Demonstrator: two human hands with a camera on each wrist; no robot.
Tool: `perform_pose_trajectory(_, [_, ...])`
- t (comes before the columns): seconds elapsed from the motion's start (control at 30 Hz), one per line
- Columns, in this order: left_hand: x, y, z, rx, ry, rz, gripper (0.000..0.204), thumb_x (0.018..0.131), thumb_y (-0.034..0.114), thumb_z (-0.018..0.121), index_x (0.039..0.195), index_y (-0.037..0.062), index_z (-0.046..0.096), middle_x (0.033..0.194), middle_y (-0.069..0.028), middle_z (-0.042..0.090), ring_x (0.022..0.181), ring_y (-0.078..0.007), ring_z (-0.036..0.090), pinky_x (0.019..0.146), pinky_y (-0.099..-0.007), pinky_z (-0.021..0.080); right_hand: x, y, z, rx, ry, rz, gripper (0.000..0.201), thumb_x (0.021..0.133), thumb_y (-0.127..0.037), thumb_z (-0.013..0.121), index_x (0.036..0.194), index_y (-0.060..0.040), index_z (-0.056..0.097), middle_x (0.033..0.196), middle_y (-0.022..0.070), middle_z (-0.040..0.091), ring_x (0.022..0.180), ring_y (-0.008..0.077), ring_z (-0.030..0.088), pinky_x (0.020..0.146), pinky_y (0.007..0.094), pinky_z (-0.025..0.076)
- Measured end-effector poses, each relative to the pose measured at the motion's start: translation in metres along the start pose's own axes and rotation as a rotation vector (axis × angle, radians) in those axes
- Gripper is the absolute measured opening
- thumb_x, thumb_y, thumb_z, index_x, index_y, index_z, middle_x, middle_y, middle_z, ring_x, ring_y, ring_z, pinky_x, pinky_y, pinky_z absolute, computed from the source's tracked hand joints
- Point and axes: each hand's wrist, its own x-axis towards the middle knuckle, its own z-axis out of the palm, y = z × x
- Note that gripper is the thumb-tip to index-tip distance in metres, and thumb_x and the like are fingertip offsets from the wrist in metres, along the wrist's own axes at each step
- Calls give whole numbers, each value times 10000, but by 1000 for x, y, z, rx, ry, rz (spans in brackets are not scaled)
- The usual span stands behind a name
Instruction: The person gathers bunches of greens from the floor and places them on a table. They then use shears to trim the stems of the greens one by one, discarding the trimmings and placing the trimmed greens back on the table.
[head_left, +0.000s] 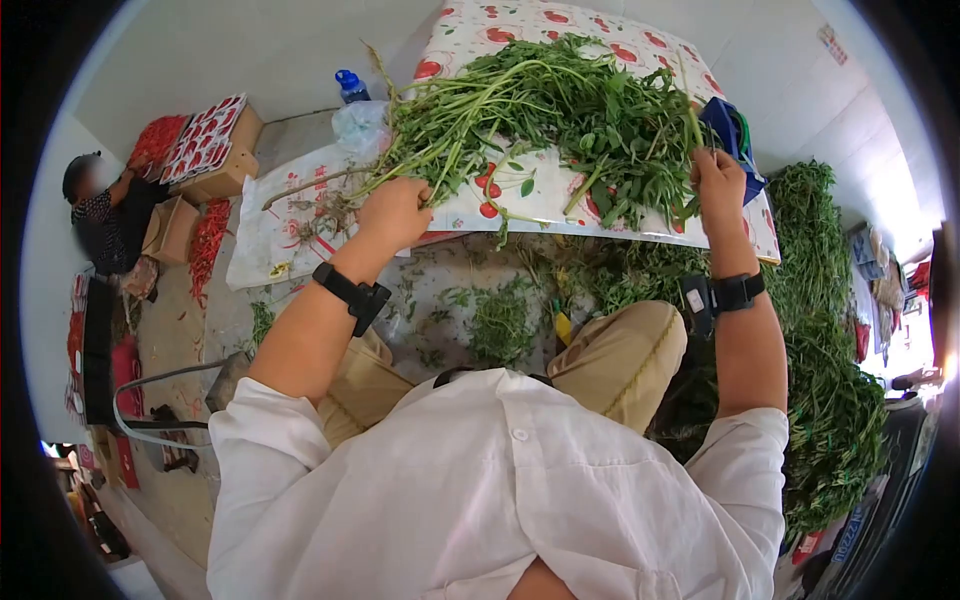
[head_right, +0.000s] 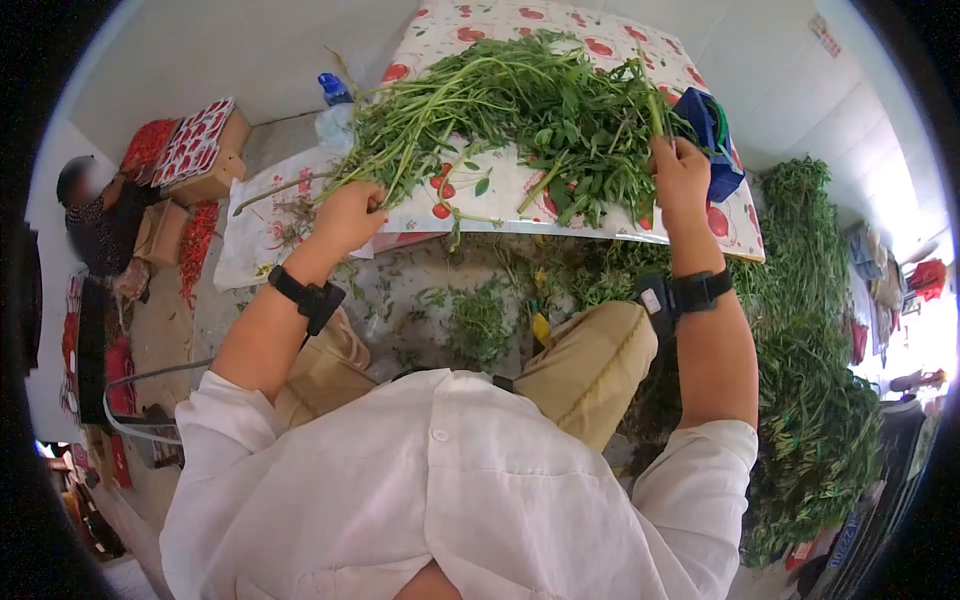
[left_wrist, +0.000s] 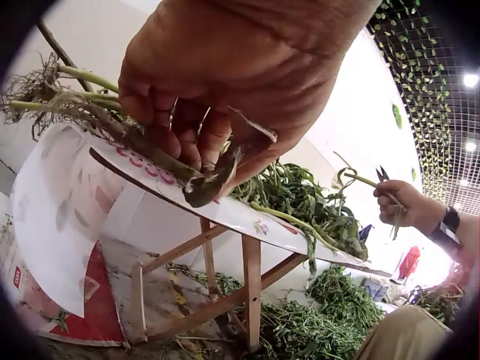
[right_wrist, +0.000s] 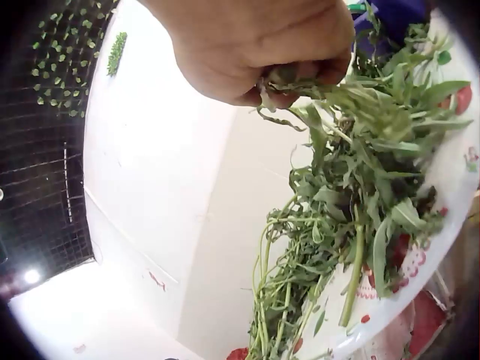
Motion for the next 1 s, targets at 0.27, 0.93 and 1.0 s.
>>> perform_pose_trajectory(0.27, [-12,-21,-18,-340,143,-83,208,774,126,578,953,40,517,758,-123,597,694,-239,585,593,-352,432,55,18,-3,-631,159,-153,401,775,-394,550,998,-73,637,915,165,636,871,344,594,749,397,452])
perform_pose_trajectory(0.93, [-108,-29,-70,-1162,385,-129,156,910,159,484,993,29,500,569,31,370,495,-52,329,478,-209,288,-129,-25,143,1000,-750,431,297,903,-310,423,866,-37,534,586,7,452,469,81,348,473,228,316])
perform_pose_trajectory(1.0, [-118,-39,-67,-1130,333,-118,157,907,158,489,1011,42,503,574,28,378,500,-57,334,480,-214,293,-133,-18,149,1009,-772,513,317,905,-317,417,900,-26,541,584,9,447,462,85,345,481,236,327])
